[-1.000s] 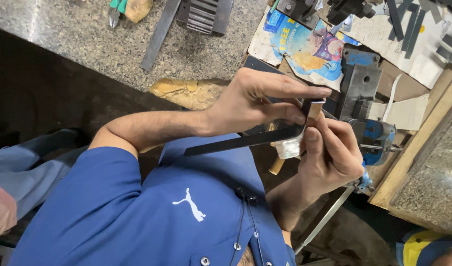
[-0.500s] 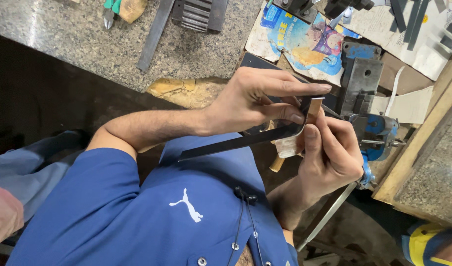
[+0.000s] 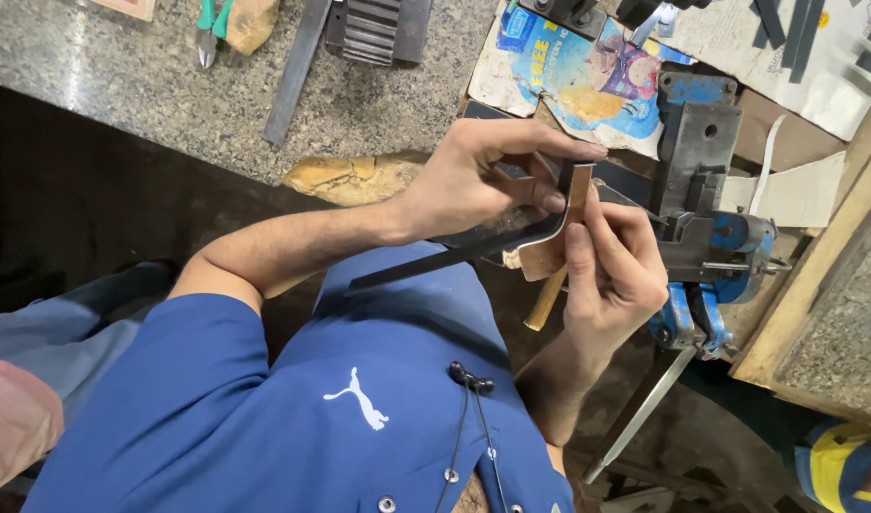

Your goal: The person works at a workshop bench with small leather pieces. They hold and turn a leather piece, hammer it on a board, pick pieces out of a wooden form, cut and trim a leather piece with a blade, and operate a blue lever press machine to cut or press leather pieces, handling the cut pieces afterward.

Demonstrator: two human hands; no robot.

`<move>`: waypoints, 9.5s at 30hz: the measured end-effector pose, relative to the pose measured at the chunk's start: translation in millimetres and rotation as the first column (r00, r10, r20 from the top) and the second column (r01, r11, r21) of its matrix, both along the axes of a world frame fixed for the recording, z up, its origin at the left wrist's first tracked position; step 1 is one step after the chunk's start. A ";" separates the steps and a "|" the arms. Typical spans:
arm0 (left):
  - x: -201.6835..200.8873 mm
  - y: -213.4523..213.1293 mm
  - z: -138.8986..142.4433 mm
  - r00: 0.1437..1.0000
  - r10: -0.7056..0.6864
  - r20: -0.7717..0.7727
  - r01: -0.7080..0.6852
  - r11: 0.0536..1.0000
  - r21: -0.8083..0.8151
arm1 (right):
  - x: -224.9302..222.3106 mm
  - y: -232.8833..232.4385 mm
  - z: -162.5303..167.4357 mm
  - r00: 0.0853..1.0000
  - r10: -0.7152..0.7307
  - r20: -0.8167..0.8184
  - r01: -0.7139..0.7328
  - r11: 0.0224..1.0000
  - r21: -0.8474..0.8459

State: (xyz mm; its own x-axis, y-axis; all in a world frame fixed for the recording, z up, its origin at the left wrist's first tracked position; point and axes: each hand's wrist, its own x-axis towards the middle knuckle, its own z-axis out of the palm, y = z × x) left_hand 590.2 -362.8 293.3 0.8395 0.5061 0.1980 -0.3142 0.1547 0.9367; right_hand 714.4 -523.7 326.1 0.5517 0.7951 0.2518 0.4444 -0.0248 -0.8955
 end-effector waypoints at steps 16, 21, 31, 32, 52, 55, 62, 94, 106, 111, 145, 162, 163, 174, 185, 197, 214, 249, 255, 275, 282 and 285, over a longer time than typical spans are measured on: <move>5.0 2.5 -5.8 0.993 -0.114 -0.043 0.111 0.992 -0.066 | 6.3 -16.4 -29.8 0.930 0.043 -0.366 0.028 0.982 0.187; 1.2 0.0 -0.1 0.990 -0.122 -0.072 0.118 0.991 -0.059 | 5.1 -22.0 -33.6 0.917 0.030 -0.398 0.065 0.973 0.223; -3.2 -4.6 6.6 0.995 -0.091 -0.044 0.090 0.995 -0.031 | 4.2 -26.9 -36.6 0.938 0.051 -0.344 0.042 0.965 0.257; -3.1 -4.9 7.6 0.994 -0.092 -0.054 0.090 0.995 -0.035 | 4.0 -27.3 -35.7 0.941 0.049 -0.336 0.039 0.967 0.252; 19.8 40.5 -69.5 0.999 -0.045 -0.028 0.045 0.999 -0.005 | 25.5 18.5 -170.8 0.930 -0.217 -0.296 0.168 0.969 -0.182; 18.4 39.5 -78.4 0.981 -0.194 0.009 0.193 0.969 -0.154 | 24.4 11.0 -182.9 0.977 -0.195 0.087 0.210 0.946 -0.248; 39.2 14.6 -74.2 0.921 -0.346 0.176 0.388 0.837 -0.386 | 6.2 -33.0 -120.4 0.760 0.003 -0.649 -0.038 0.998 -0.040; 279.4 -82.5 -143.5 0.988 0.083 -0.133 0.032 0.724 0.689 | 79.3 -542.7 -266.3 0.690 -0.666 0.283 0.436 0.071 -0.897; 335.1 -57.6 -228.7 0.990 0.097 -0.104 0.046 0.472 0.880 | 92.1 -630.8 -239.0 0.688 -0.663 0.296 0.367 -0.034 -0.930; 340.9 -53.5 -238.6 0.991 0.062 -0.116 0.080 0.423 0.902 | 89.4 -602.1 -276.8 0.705 -0.606 0.370 0.465 0.001 -0.885; 351.4 -38.4 -246.2 0.964 -0.100 -0.248 0.265 0.476 0.838 | 82.7 -595.0 -280.3 0.734 -0.552 0.395 0.464 -0.016 -0.886; 336.8 -81.0 -242.0 0.965 0.258 -0.042 -0.073 0.419 0.905 | 84.1 -580.8 -280.3 0.676 -0.646 0.356 0.511 0.063 -0.857; 337.5 -82.0 -241.7 0.960 0.278 -0.035 -0.081 0.392 0.916 | 84.8 -582.1 -279.7 0.670 -0.660 0.340 0.515 0.083 -0.853; 337.4 -97.8 -227.6 0.930 0.365 -0.041 -0.110 0.382 0.918 | 83.8 -572.5 -277.1 0.668 -0.640 0.379 0.558 0.094 -0.824; 265.0 -118.6 -71.9 0.917 0.369 0.152 -0.360 0.598 0.717 | 106.2 -375.7 -179.9 0.557 -0.643 0.526 0.827 0.490 -0.277; 113.2 -94.7 12.0 0.956 0.292 0.013 -0.266 0.851 0.452 | 41.1 -60.1 -54.0 0.940 -0.227 0.254 0.209 0.973 0.097; 25.8 12.9 -59.8 0.953 0.196 0.231 -0.122 0.946 -0.301 | 5.1 1.1 -110.0 0.999 0.036 -0.005 -0.036 0.969 -0.245; -3.5 6.2 -17.9 0.986 0.049 0.158 -0.048 0.999 -0.015 | -15.8 20.1 14.7 0.986 -0.059 -0.159 0.053 0.998 -0.044; -5.0 5.6 -16.5 0.983 -0.024 0.183 0.048 0.990 -0.131 | -3.1 12.1 29.2 0.994 0.109 -0.002 -0.109 0.988 -0.109; 2.1 3.5 -30.5 0.981 -0.078 0.180 0.086 0.996 -0.039 | 4.1 -1.2 22.8 0.990 0.118 0.073 -0.105 0.980 -0.167; 23.6 43.7 -65.0 1.000 0.012 0.009 -0.010 0.983 -0.184 | 33.8 11.4 -119.2 0.943 -0.029 -0.331 0.012 0.998 -0.054; 22.2 53.6 -75.5 0.998 -0.053 0.046 0.059 0.985 -0.159 | 35.0 22.5 -181.6 0.993 -0.114 -0.043 0.096 0.953 -0.287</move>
